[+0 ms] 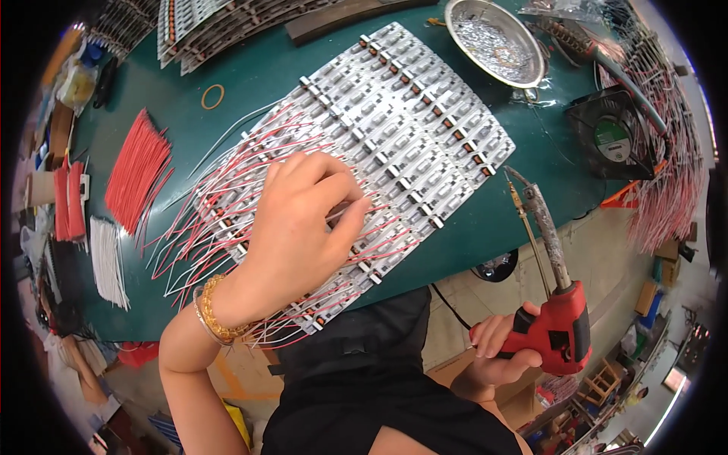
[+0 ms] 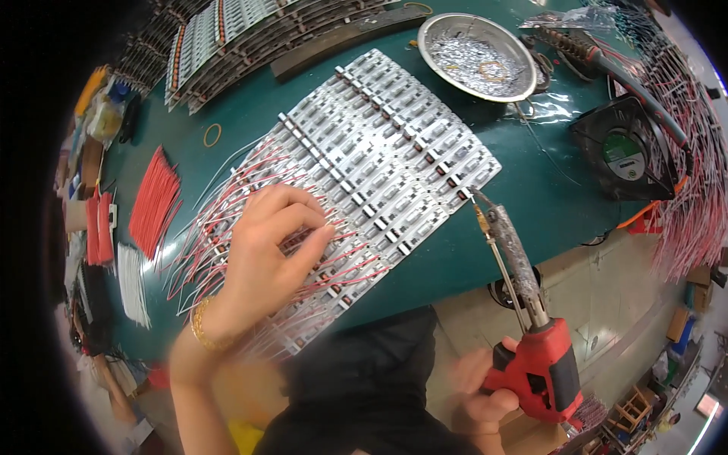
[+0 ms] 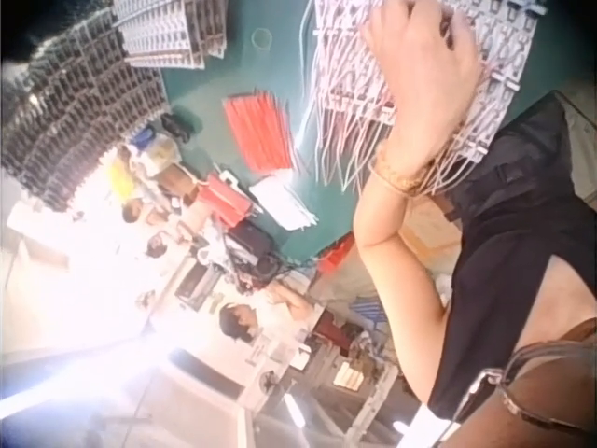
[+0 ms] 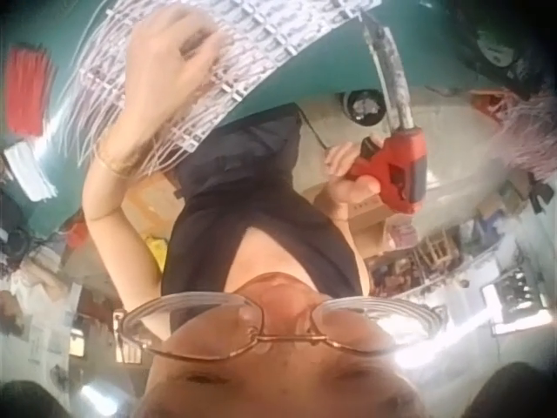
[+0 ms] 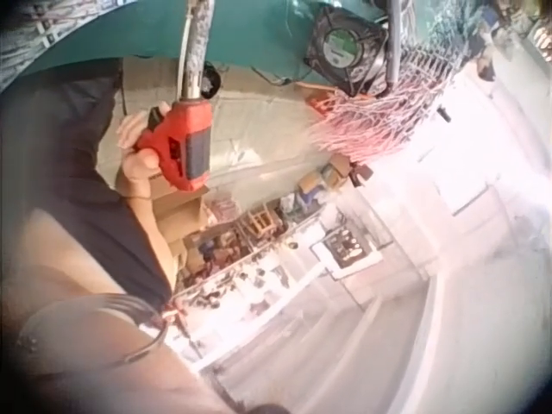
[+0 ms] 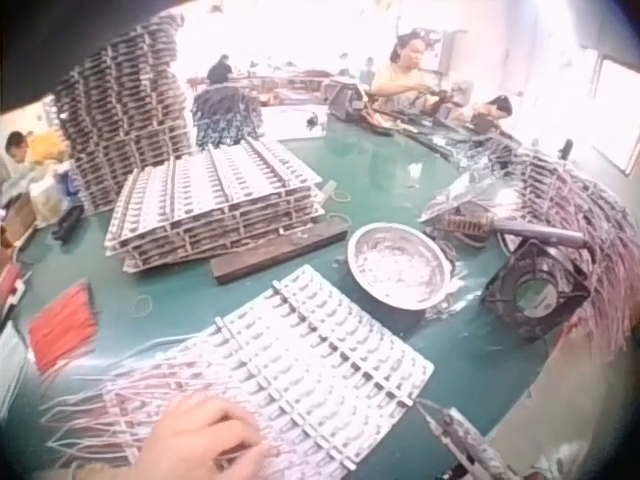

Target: The person solders white and red wires onto an array of circuit boards using a soldering tool.

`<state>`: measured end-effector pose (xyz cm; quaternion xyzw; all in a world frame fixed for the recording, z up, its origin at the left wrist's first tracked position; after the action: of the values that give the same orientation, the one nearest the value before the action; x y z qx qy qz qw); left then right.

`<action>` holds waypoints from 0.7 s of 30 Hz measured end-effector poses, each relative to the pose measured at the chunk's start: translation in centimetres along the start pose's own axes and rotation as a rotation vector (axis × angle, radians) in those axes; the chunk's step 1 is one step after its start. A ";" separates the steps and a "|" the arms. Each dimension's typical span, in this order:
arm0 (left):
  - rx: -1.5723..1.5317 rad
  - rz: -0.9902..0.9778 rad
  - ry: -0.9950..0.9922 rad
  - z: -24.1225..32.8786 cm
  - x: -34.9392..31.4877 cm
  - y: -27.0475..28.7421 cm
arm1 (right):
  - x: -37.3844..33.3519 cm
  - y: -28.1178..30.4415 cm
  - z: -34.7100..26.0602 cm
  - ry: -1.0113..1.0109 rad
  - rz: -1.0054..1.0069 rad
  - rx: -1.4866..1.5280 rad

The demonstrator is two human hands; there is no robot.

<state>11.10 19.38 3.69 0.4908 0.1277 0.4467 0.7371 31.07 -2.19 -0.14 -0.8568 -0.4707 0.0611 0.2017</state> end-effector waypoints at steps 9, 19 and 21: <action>0.026 0.088 -0.119 2.1 -0.1 2.7 | -0.3 -0.3 0.0 -0.076 -0.055 -0.050; 0.092 0.048 -0.046 2.2 -0.6 -0.8 | -3.7 3.3 2.4 -0.290 -0.176 -0.194; 0.096 0.083 -0.048 2.1 -0.7 -1.1 | -2.8 1.8 2.0 -0.233 -0.256 -0.240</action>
<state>12.62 17.47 3.62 0.5410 0.1108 0.4586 0.6963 30.35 -4.82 -2.96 -0.7950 -0.5997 0.0773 0.0485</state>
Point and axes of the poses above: each hand's wrist, its own x-axis towards the middle knuckle, its own y-axis out of the back of the hand, z = x × y, the point moved 8 cm from there along x, towards the middle knuckle, and after that the axes turned 10 degrees about x, right-handed, at the moved point
